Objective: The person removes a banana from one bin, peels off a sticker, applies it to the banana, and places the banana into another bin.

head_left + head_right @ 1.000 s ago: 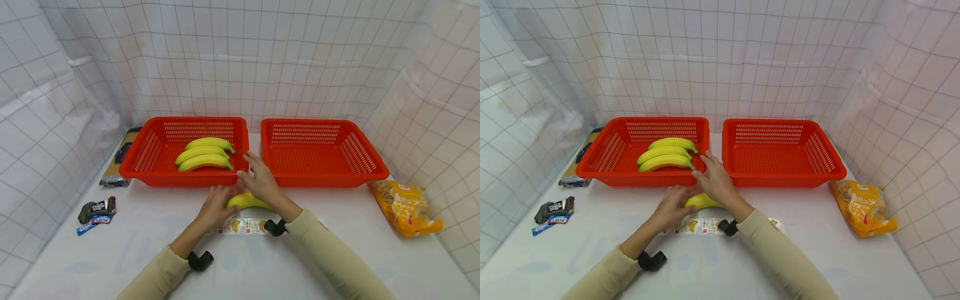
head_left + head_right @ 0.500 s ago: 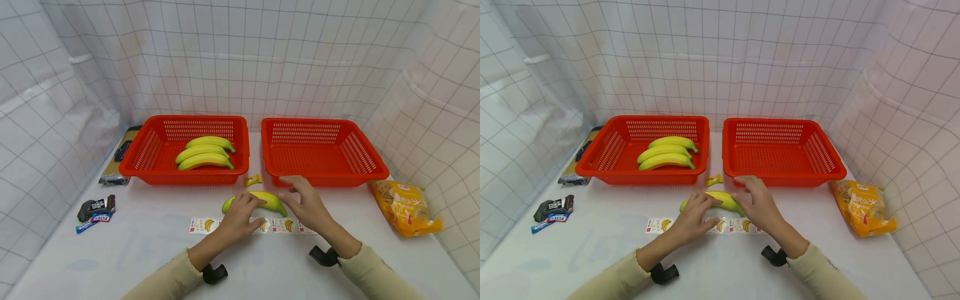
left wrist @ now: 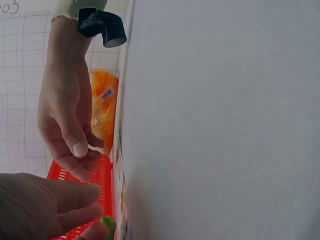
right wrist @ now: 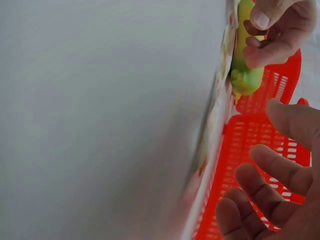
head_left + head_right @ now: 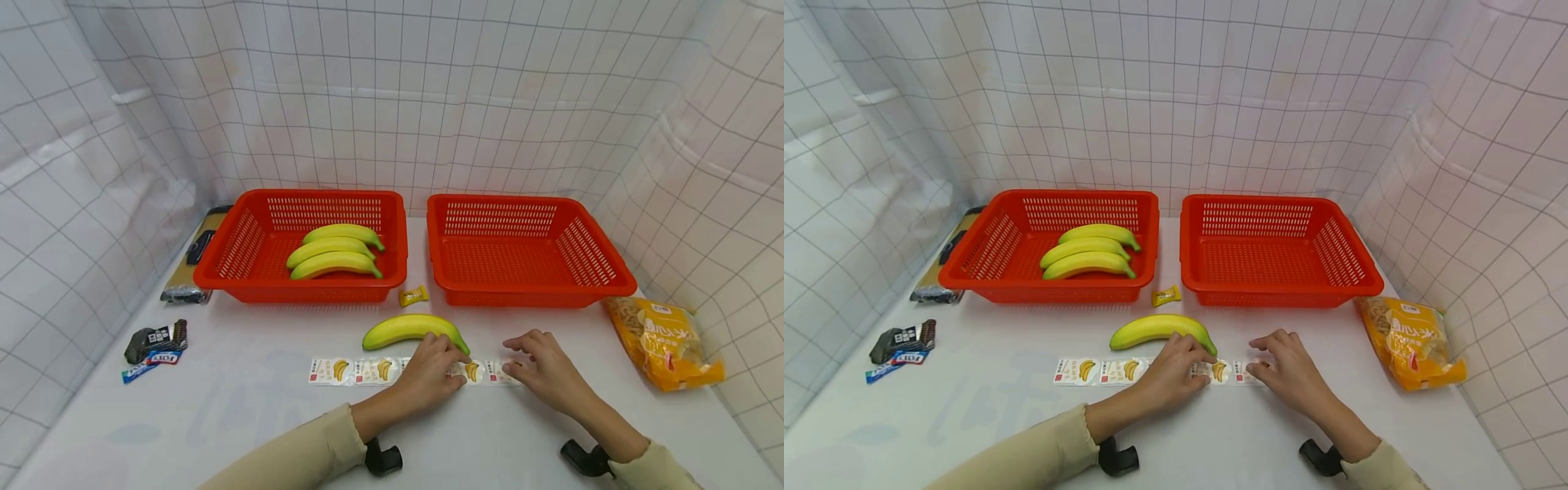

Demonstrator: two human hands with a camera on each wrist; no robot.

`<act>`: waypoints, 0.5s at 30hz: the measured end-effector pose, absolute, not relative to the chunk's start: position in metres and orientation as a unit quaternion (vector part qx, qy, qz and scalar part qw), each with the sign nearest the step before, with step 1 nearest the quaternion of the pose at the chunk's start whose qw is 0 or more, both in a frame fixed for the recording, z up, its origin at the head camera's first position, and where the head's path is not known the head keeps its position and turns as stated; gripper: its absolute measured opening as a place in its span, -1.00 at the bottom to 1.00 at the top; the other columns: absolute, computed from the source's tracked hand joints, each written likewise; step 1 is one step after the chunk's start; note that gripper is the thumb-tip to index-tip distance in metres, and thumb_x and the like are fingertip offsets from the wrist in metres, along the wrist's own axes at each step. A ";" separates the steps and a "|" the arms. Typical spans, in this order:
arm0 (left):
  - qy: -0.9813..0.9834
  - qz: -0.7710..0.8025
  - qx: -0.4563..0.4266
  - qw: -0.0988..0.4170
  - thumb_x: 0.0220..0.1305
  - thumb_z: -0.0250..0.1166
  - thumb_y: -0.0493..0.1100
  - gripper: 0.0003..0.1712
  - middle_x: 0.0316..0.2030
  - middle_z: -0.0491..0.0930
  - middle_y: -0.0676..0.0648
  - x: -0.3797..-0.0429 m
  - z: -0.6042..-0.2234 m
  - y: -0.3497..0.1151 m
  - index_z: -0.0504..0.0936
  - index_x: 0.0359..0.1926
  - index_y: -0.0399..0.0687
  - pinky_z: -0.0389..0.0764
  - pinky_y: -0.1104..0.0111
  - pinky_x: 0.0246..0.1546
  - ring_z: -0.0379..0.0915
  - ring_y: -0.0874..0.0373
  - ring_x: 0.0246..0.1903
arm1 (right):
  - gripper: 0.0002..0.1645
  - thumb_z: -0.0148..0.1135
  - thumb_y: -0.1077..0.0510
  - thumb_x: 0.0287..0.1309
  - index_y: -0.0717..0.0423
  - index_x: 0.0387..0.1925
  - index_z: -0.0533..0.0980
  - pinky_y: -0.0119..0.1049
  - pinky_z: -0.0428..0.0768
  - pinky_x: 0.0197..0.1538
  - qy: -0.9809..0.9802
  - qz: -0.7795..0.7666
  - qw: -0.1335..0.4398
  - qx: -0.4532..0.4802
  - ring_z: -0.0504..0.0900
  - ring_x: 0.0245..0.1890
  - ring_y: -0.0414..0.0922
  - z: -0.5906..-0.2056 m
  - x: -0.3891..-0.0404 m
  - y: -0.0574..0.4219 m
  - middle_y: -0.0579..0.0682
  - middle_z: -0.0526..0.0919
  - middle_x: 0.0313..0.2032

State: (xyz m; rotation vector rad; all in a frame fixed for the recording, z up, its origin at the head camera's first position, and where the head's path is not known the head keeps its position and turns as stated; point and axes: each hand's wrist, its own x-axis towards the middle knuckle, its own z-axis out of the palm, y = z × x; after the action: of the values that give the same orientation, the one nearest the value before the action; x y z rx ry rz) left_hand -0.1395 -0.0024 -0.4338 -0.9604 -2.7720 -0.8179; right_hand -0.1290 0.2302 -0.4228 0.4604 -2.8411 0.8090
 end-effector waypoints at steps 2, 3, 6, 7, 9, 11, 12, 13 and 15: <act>-0.911 -0.262 -0.315 0.050 0.07 0.33 -0.18 -0.75 -0.25 0.52 0.08 -0.139 -0.437 0.000 0.71 -0.17 0.03 0.25 0.49 -0.17 0.21 0.23 -0.26 | -0.68 0.41 0.17 -0.07 0.07 -0.19 0.62 -0.41 0.36 -0.29 -0.952 0.262 0.064 0.142 0.33 -0.27 -0.17 -0.425 -0.129 0.234 -0.09 0.55 -0.30; -0.913 -0.258 -0.313 0.049 0.07 0.33 -0.18 -0.75 -0.25 0.52 0.08 -0.139 -0.438 0.001 0.71 -0.17 0.04 0.25 0.49 -0.17 0.21 0.24 -0.26 | -0.69 0.41 0.18 -0.08 0.07 -0.20 0.62 -0.42 0.33 -0.31 -0.954 0.259 0.058 0.137 0.32 -0.28 -0.18 -0.426 -0.128 0.236 -0.10 0.53 -0.32; -0.917 -0.247 -0.310 0.049 0.08 0.32 -0.19 -0.74 -0.23 0.52 0.08 -0.138 -0.440 0.003 0.71 -0.15 0.05 0.27 0.47 -0.14 0.24 0.24 -0.23 | -0.71 0.41 0.19 -0.08 0.06 -0.22 0.62 -0.42 0.28 -0.32 -0.959 0.252 0.038 0.123 0.29 -0.30 -0.19 -0.428 -0.129 0.239 -0.10 0.49 -0.36; -0.918 -0.245 -0.309 0.047 0.09 0.32 -0.19 -0.74 -0.22 0.53 0.08 -0.138 -0.441 0.003 0.71 -0.15 0.06 0.28 0.46 -0.12 0.25 0.23 -0.21 | -0.70 0.41 0.20 -0.09 0.06 -0.22 0.62 -0.41 0.28 -0.31 -0.960 0.250 0.033 0.122 0.29 -0.29 -0.19 -0.429 -0.129 0.240 -0.10 0.48 -0.36; -0.919 -0.241 -0.309 0.045 0.09 0.31 -0.21 -0.73 -0.20 0.53 0.07 -0.138 -0.441 0.003 0.71 -0.14 0.05 0.30 0.45 -0.11 0.26 0.22 -0.19 | -0.70 0.41 0.20 -0.10 0.05 -0.22 0.61 -0.41 0.29 -0.30 -0.960 0.249 0.027 0.122 0.30 -0.29 -0.19 -0.430 -0.130 0.241 -0.11 0.47 -0.37; -0.920 -0.239 -0.309 0.044 0.09 0.31 -0.22 -0.73 -0.19 0.54 0.07 -0.138 -0.442 0.003 0.71 -0.14 0.05 0.31 0.44 -0.10 0.28 0.22 -0.18 | -0.69 0.41 0.21 -0.11 0.04 -0.22 0.61 -0.41 0.29 -0.30 -0.961 0.246 0.022 0.122 0.30 -0.29 -0.19 -0.432 -0.130 0.241 -0.12 0.46 -0.37; -0.920 -0.238 -0.309 0.043 0.09 0.31 -0.22 -0.73 -0.19 0.54 0.07 -0.138 -0.442 0.003 0.71 -0.13 0.05 0.31 0.44 -0.10 0.28 0.21 -0.18 | -0.69 0.42 0.20 -0.11 0.03 -0.22 0.60 -0.41 0.29 -0.29 -0.962 0.243 0.021 0.124 0.30 -0.28 -0.19 -0.433 -0.131 0.242 -0.12 0.46 -0.37; -0.920 -0.237 -0.308 0.042 0.09 0.31 -0.22 -0.73 -0.19 0.54 0.07 -0.138 -0.442 0.003 0.71 -0.13 0.05 0.31 0.44 -0.10 0.28 0.21 -0.18 | -0.68 0.42 0.20 -0.12 0.02 -0.22 0.60 -0.40 0.29 -0.29 -0.963 0.238 0.020 0.123 0.30 -0.28 -0.19 -0.434 -0.131 0.242 -0.13 0.45 -0.38; -0.920 -0.238 -0.308 0.039 0.10 0.31 -0.22 -0.73 -0.19 0.53 0.07 -0.137 -0.442 0.003 0.71 -0.13 0.05 0.31 0.44 -0.12 0.28 0.21 -0.17 | -0.67 0.44 0.18 -0.13 0.00 -0.22 0.61 -0.40 0.28 -0.28 -0.966 0.228 0.019 0.122 0.29 -0.28 -0.19 -0.436 -0.131 0.242 -0.15 0.44 -0.38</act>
State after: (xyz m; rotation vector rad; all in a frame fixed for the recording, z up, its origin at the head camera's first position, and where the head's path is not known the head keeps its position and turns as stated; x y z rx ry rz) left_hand -0.1375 0.0026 -0.4418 -0.9456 -2.8208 -0.7305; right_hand -0.1314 0.2422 -0.4357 0.3800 -2.9984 0.7074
